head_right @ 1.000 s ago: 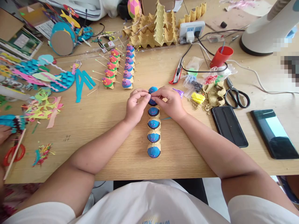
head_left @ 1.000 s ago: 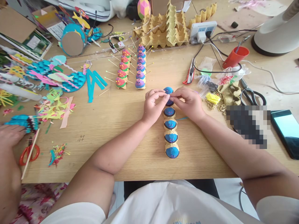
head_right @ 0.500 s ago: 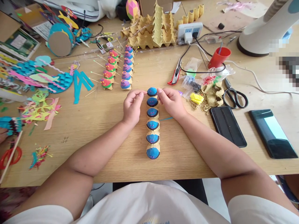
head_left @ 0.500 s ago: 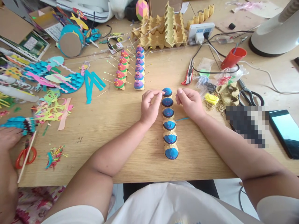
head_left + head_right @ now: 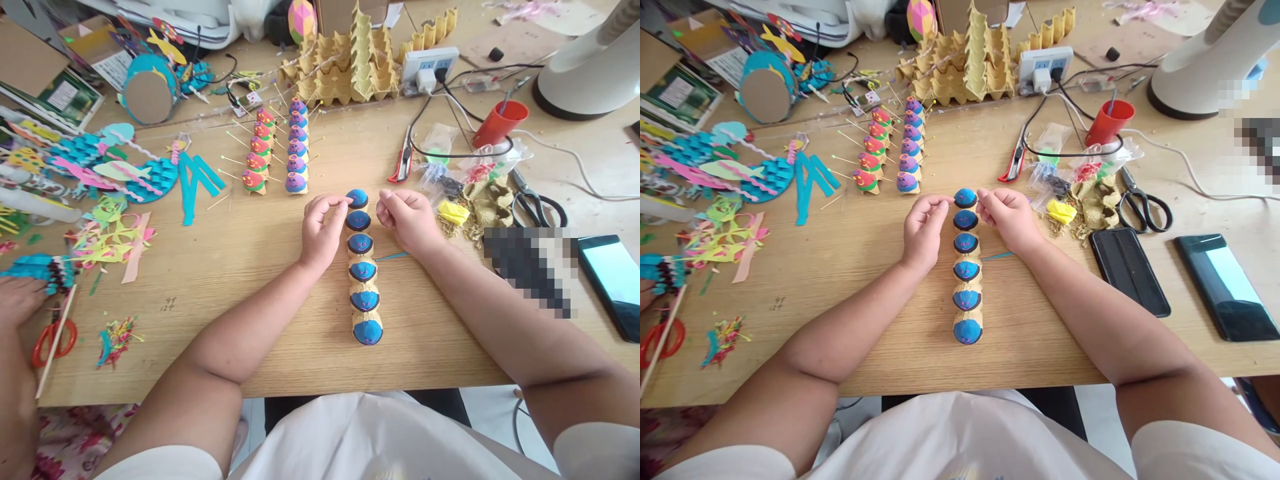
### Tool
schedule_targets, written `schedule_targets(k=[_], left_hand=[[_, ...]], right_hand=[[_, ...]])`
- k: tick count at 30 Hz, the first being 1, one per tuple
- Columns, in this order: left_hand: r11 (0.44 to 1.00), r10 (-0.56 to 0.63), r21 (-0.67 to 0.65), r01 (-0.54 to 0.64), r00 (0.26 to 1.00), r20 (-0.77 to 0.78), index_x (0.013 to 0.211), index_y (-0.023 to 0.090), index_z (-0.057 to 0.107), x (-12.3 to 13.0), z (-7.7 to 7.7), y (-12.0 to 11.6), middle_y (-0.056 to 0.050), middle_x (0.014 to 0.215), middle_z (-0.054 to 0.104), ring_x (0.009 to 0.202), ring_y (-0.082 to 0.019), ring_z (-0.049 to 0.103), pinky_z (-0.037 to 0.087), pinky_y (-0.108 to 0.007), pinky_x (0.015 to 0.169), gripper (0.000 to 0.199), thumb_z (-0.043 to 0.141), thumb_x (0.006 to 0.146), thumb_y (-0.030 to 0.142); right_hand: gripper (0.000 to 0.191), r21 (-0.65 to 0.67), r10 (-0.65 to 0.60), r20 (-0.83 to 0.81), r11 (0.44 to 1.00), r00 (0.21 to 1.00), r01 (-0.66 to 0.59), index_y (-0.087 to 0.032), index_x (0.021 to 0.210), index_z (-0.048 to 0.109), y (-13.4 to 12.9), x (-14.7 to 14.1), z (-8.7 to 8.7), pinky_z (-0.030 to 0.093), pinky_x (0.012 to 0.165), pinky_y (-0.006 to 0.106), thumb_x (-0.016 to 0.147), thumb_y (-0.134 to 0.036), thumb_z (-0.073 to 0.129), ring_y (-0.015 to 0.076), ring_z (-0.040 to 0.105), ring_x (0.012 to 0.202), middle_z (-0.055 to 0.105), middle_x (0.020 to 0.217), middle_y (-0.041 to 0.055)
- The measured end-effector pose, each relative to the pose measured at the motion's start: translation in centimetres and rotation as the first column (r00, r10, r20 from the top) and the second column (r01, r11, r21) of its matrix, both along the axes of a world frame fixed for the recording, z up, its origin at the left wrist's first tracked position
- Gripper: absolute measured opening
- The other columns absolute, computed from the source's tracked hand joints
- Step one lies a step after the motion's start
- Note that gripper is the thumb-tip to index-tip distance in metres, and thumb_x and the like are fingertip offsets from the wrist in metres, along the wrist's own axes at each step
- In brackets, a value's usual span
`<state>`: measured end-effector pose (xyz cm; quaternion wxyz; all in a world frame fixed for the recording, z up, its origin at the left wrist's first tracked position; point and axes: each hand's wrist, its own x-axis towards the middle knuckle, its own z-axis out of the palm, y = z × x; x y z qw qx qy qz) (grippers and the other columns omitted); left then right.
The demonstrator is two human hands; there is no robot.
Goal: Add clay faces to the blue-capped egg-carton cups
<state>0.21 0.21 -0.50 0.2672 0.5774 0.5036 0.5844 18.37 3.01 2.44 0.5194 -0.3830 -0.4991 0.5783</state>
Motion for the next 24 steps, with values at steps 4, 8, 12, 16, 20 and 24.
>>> schedule_targets(k=[4,8,12,16,20,24], left_hand=[[1.0,-0.001,-0.011,0.001,1.0,-0.012,0.1,0.025,0.077,0.0,0.1,0.0,-0.004,0.108,0.08,0.11,-0.019,0.074,0.055,-0.032,0.103,0.027,0.063,0.105,0.048],[1.0,-0.014,-0.018,0.014,1.0,-0.006,0.099,0.025,0.077,0.0,0.2,-0.1,-0.004,0.108,0.08,0.11,-0.019,0.074,0.055,-0.033,0.103,0.025,0.063,0.105,0.046],[1.0,-0.022,-0.016,0.022,1.0,0.014,0.099,0.026,0.078,0.1,0.3,-0.1,-0.004,0.107,0.08,0.109,-0.02,0.074,0.055,-0.035,0.104,0.024,0.065,0.104,0.045],[0.999,-0.022,-0.029,0.022,1.0,0.007,0.1,0.026,0.077,0.1,0.3,-0.2,-0.004,0.108,0.08,0.11,-0.021,0.073,0.054,-0.035,0.104,0.024,0.064,0.104,0.045],[0.999,-0.028,-0.021,0.027,0.999,-0.024,0.1,0.026,0.077,0.1,0.5,-0.3,-0.004,0.108,0.08,0.111,-0.021,0.072,0.053,-0.035,0.106,0.025,0.063,0.105,0.046],[0.998,-0.042,0.048,0.047,0.993,-0.114,0.102,0.027,0.078,0.2,1.1,-0.7,-0.005,0.108,0.08,0.113,-0.022,0.07,0.051,-0.038,0.108,0.024,0.066,0.104,0.047]], right_hand=[[0.055,-0.039,0.031,-0.005,0.999,0.999,-0.031,-0.017,0.066,0.072,0.0,0.0,0.1,0.037,0.05,0.023,0.064,-0.067,0.097,0.0068,0.048,0.053,0.064,0.06,-0.0012],[0.052,-0.073,0.041,-0.062,0.996,0.997,-0.046,-0.019,0.073,0.073,-0.1,-0.1,0.4,0.042,0.054,0.021,0.058,-0.059,0.102,0.0069,0.052,0.057,0.065,0.063,-0.0028],[0.057,-0.108,0.021,-0.052,0.994,0.998,-0.027,-0.018,0.062,0.068,-0.1,-0.1,0.5,0.037,0.047,0.022,0.064,-0.068,0.096,0.0068,0.049,0.05,0.061,0.056,-0.0022],[0.055,-0.121,0.029,-0.053,0.992,0.998,-0.035,-0.018,0.066,0.073,0.0,-0.1,0.5,0.04,0.048,0.022,0.057,-0.066,0.1,0.0072,0.052,0.052,0.066,0.059,-0.0013],[0.057,-0.125,0.049,-0.024,0.991,0.999,-0.051,-0.018,0.067,0.073,0.1,0.0,0.2,0.042,0.05,0.021,0.056,-0.067,0.1,0.0075,0.054,0.053,0.068,0.061,-0.0007],[0.063,-0.064,0.067,0.085,0.996,0.994,-0.061,-0.018,0.067,0.074,0.0,0.1,0.0,0.039,0.045,0.023,0.067,-0.08,0.087,0.0083,0.051,0.048,0.066,0.057,0.0007]])
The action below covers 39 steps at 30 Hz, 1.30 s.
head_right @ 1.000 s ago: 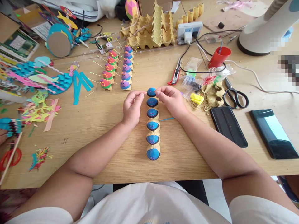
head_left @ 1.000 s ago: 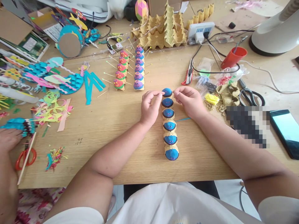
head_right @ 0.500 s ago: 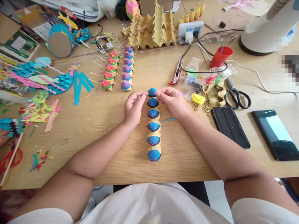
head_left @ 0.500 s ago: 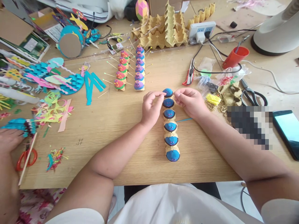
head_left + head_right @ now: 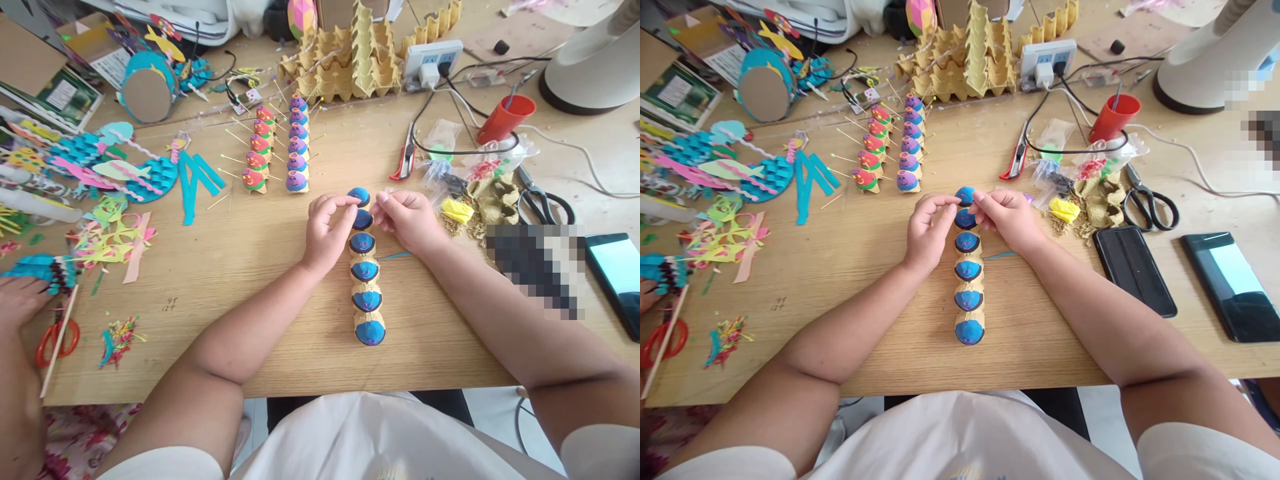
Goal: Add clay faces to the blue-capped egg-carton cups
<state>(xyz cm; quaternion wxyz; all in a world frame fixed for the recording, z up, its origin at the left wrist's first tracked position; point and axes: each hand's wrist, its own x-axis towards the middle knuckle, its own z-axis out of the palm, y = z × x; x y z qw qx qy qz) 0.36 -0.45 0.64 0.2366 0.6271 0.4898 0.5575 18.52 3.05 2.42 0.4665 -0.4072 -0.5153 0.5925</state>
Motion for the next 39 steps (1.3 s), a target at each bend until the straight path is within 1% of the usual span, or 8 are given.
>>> schedule_targets(k=[4,8,15,19,24,27,32,39], left_hand=[[0.997,-0.007,0.075,0.015,0.995,-0.098,0.107,0.027,0.08,0.1,0.4,-0.4,-0.005,0.111,0.08,0.115,-0.022,0.069,0.05,-0.039,0.111,0.026,0.066,0.103,0.049],[0.996,-0.016,0.088,0.03,0.987,-0.158,0.11,0.028,0.08,0.1,0.5,-0.4,-0.004,0.113,0.079,0.117,-0.022,0.069,0.051,-0.039,0.112,0.027,0.071,0.1,0.051],[0.994,-0.018,0.1,0.035,0.986,-0.165,0.098,0.029,0.082,0.1,0.5,-0.3,-0.003,0.106,0.078,0.111,-0.021,0.069,0.051,-0.04,0.109,0.019,0.075,0.098,0.047],[0.991,-0.004,0.132,0.019,0.993,-0.118,0.097,0.028,0.081,0.0,0.5,-0.3,-0.003,0.103,0.077,0.107,-0.021,0.069,0.051,-0.04,0.106,0.022,0.073,0.099,0.048],[0.992,0.021,0.129,-0.011,0.996,-0.082,0.094,0.027,0.079,0.0,0.5,-0.3,-0.004,0.098,0.077,0.105,-0.022,0.069,0.052,-0.041,0.105,0.028,0.069,0.101,0.052],[0.991,0.022,0.134,-0.013,0.998,-0.066,0.095,0.028,0.079,0.0,0.5,-0.3,-0.004,0.099,0.077,0.105,-0.021,0.069,0.053,-0.04,0.105,0.028,0.069,0.101,0.053],[0.994,-0.004,0.111,0.006,1.0,-0.016,0.108,0.028,0.079,-0.2,0.3,-0.3,-0.005,0.109,0.08,0.111,-0.021,0.07,0.052,-0.039,0.108,0.032,0.063,0.104,0.055],[0.995,-0.006,0.096,0.006,1.0,-0.004,0.103,0.029,0.083,-0.2,0.4,-0.6,-0.005,0.103,0.076,0.108,-0.021,0.069,0.053,-0.038,0.107,0.034,0.061,0.105,0.055]], right_hand=[[0.065,0.087,-0.001,0.083,0.996,0.997,-0.006,-0.018,0.066,0.075,-0.4,0.0,0.6,0.038,0.046,0.025,0.072,-0.083,0.082,0.0087,0.049,0.048,0.065,0.056,0.0011],[0.067,0.173,0.029,0.174,0.983,0.984,-0.059,-0.018,0.063,0.072,-0.7,0.1,1.4,0.037,0.049,0.026,0.078,-0.084,0.076,0.0096,0.048,0.051,0.064,0.056,0.0017],[0.073,0.25,0.062,0.28,0.959,0.958,-0.135,-0.018,0.057,0.066,-0.9,0.4,1.5,0.033,0.053,0.028,0.084,-0.086,0.066,0.0104,0.045,0.054,0.055,0.053,0.0006],[0.072,0.198,0.11,0.211,0.968,0.971,-0.153,-0.018,0.065,0.069,-0.9,0.3,1.4,0.036,0.054,0.027,0.086,-0.086,0.065,0.0096,0.046,0.054,0.059,0.059,0.0009],[0.055,0.103,0.178,0.027,0.978,0.984,-0.18,-0.018,0.084,0.075,-0.8,-0.1,1.3,0.043,0.058,0.025,0.073,-0.07,0.09,0.0107,0.054,0.062,0.068,0.068,0.0001],[0.053,0.076,0.177,-0.019,0.982,0.984,-0.175,-0.018,0.083,0.073,-0.8,-0.2,1.2,0.042,0.055,0.024,0.071,-0.065,0.094,0.0089,0.052,0.058,0.066,0.066,-0.0014],[0.055,0.043,0.134,-0.04,0.99,0.99,-0.133,-0.019,0.083,0.072,-0.9,-0.2,1.3,0.042,0.054,0.023,0.07,-0.068,0.093,0.0084,0.052,0.058,0.066,0.067,-0.0018],[0.053,0.036,0.075,-0.084,0.997,0.994,-0.072,-0.02,0.081,0.068,-0.8,-0.3,1.3,0.042,0.054,0.022,0.07,-0.064,0.094,0.0072,0.049,0.056,0.066,0.068,-0.0025]])
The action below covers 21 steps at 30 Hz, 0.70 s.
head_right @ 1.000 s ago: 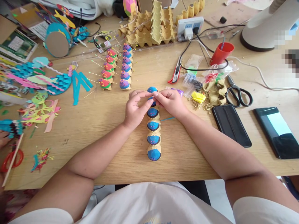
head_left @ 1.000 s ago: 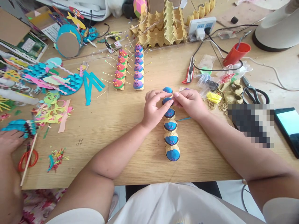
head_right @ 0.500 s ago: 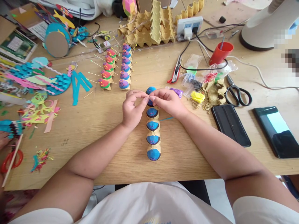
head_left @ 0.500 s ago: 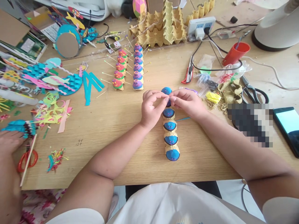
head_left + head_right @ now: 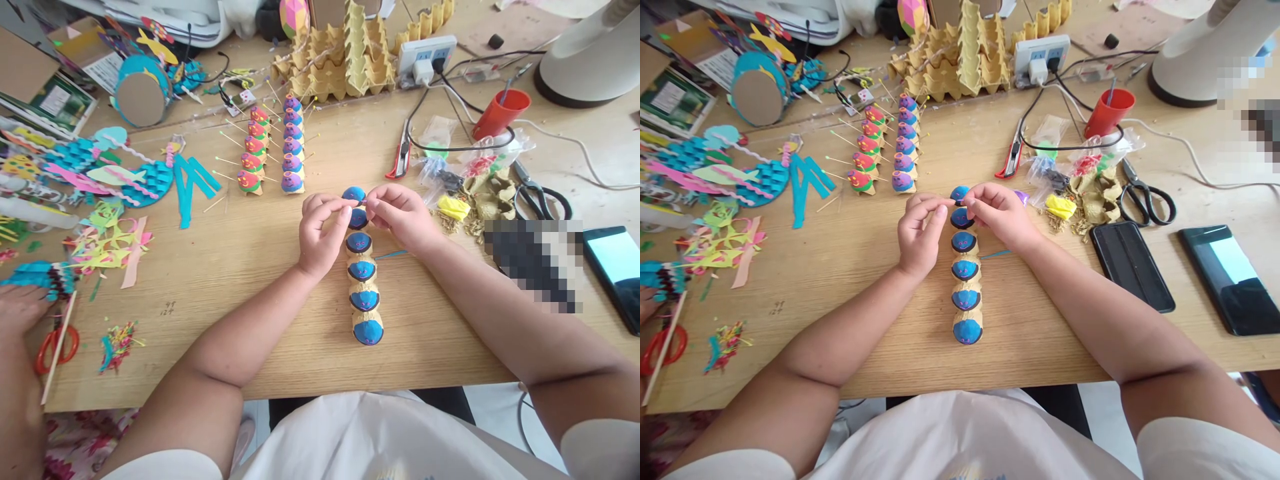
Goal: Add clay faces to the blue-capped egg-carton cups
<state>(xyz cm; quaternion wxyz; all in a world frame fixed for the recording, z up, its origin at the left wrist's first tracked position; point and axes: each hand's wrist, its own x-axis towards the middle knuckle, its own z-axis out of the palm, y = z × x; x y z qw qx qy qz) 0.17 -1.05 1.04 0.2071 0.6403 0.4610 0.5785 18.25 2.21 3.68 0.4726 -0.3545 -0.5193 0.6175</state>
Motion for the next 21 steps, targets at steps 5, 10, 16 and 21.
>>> schedule_targets(k=[5,10,16,21], left_hand=[[1.0,-0.021,0.01,0.021,0.999,-0.028,0.11,0.031,0.086,-0.03,0.02,-0.15,-0.005,0.106,0.075,0.11,-0.021,0.067,0.052,-0.038,0.108,0.033,0.062,0.105,0.052],[1.0,-0.017,0.004,0.017,0.998,-0.059,0.113,0.032,0.086,-0.04,0.1,-0.07,-0.005,0.106,0.075,0.11,-0.021,0.067,0.052,-0.039,0.109,0.037,0.059,0.105,0.056],[1.0,-0.021,0.015,0.023,0.996,-0.088,0.113,0.032,0.086,-0.04,0.16,-0.06,-0.005,0.106,0.074,0.11,-0.021,0.067,0.052,-0.039,0.109,0.038,0.059,0.105,0.057],[0.999,-0.023,0.03,0.026,0.996,-0.091,0.114,0.032,0.085,-0.03,0.22,-0.08,-0.004,0.105,0.075,0.109,-0.021,0.067,0.052,-0.038,0.108,0.034,0.061,0.106,0.053]], right_hand=[[0.054,-0.009,-0.017,0.003,1.0,1.0,0.017,-0.021,0.081,0.068,-0.02,-0.02,-0.11,0.042,0.054,0.023,0.068,-0.066,0.095,0.0079,0.05,0.058,0.067,0.068,-0.0025],[0.053,0.008,-0.003,0.022,1.0,1.0,0.003,-0.02,0.083,0.068,-0.13,-0.04,-0.01,0.045,0.057,0.025,0.071,-0.065,0.094,0.0089,0.052,0.061,0.066,0.071,-0.0009],[0.053,0.025,0.021,0.03,0.999,0.999,-0.022,-0.021,0.084,0.069,-0.12,-0.15,0.13,0.045,0.057,0.024,0.069,-0.066,0.095,0.009,0.053,0.061,0.065,0.07,-0.0022],[0.055,0.032,0.033,0.02,0.999,0.999,-0.033,-0.021,0.083,0.07,-0.07,-0.17,0.13,0.045,0.056,0.024,0.067,-0.067,0.095,0.0086,0.052,0.06,0.065,0.069,-0.0025]])
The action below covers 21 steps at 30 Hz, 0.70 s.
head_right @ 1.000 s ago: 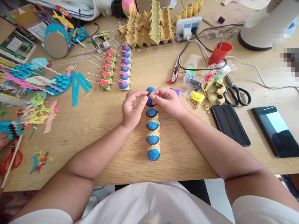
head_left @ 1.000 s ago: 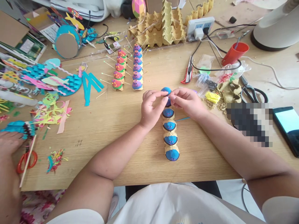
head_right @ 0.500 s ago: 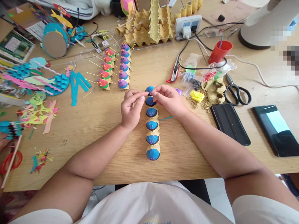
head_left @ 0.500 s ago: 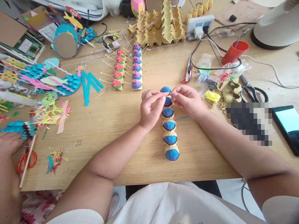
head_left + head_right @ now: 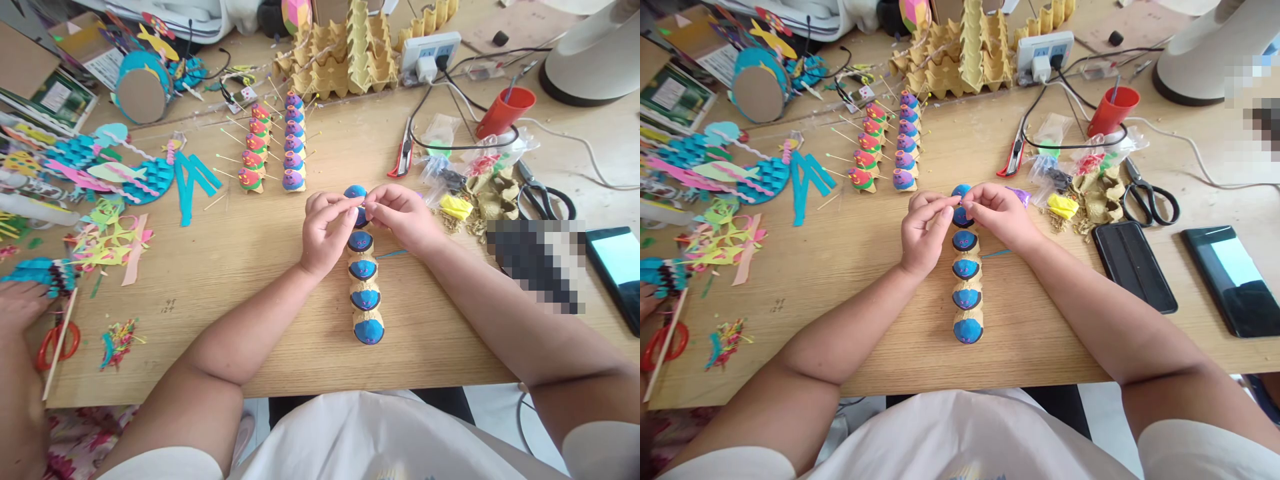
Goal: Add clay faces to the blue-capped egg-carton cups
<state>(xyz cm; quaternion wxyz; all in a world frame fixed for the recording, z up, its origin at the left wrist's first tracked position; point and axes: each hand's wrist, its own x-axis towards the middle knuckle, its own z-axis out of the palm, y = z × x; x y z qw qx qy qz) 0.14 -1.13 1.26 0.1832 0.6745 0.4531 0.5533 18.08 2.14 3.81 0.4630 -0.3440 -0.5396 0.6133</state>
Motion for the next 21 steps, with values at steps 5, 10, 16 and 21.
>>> schedule_targets(k=[5,10,16,21], left_hand=[[1.0,0.016,-0.001,-0.016,1.0,-0.027,0.111,0.031,0.085,0.09,0.08,0.03,-0.004,0.103,0.076,0.108,-0.021,0.068,0.052,-0.039,0.107,0.036,0.059,0.105,0.056],[0.999,0.021,0.04,-0.019,0.999,-0.047,0.108,0.029,0.083,0.12,-0.01,0.19,-0.003,0.102,0.077,0.105,-0.02,0.069,0.051,-0.038,0.105,0.029,0.063,0.105,0.05],[0.997,0.041,0.069,-0.034,0.994,-0.1,0.106,0.028,0.08,0.11,-0.16,0.27,-0.002,0.102,0.078,0.105,-0.02,0.069,0.051,-0.038,0.104,0.017,0.067,0.104,0.039],[0.994,0.063,0.101,-0.052,0.992,-0.112,0.105,0.027,0.08,0.16,-0.32,0.39,-0.002,0.101,0.079,0.104,-0.02,0.07,0.053,-0.037,0.103,0.011,0.071,0.101,0.031]], right_hand=[[0.049,0.018,0.024,-0.004,1.0,1.0,-0.024,-0.021,0.083,0.07,0.1,0.06,-0.18,0.046,0.059,0.024,0.072,-0.062,0.095,0.0089,0.053,0.061,0.065,0.069,-0.0024],[0.048,0.03,0.058,-0.002,0.998,0.998,-0.058,-0.019,0.083,0.069,0.24,0.14,-0.32,0.049,0.063,0.025,0.074,-0.06,0.094,0.0098,0.055,0.063,0.065,0.07,-0.0016],[0.05,0.014,0.07,0.003,0.997,0.998,-0.07,-0.018,0.084,0.068,0.23,0.21,-0.38,0.047,0.061,0.023,0.074,-0.061,0.093,0.0087,0.053,0.062,0.066,0.07,-0.002],[0.048,-0.007,0.087,-0.011,0.996,0.996,-0.088,-0.018,0.085,0.069,0.23,0.18,-0.59,0.046,0.06,0.023,0.073,-0.057,0.095,0.0092,0.056,0.064,0.067,0.072,-0.0014]])
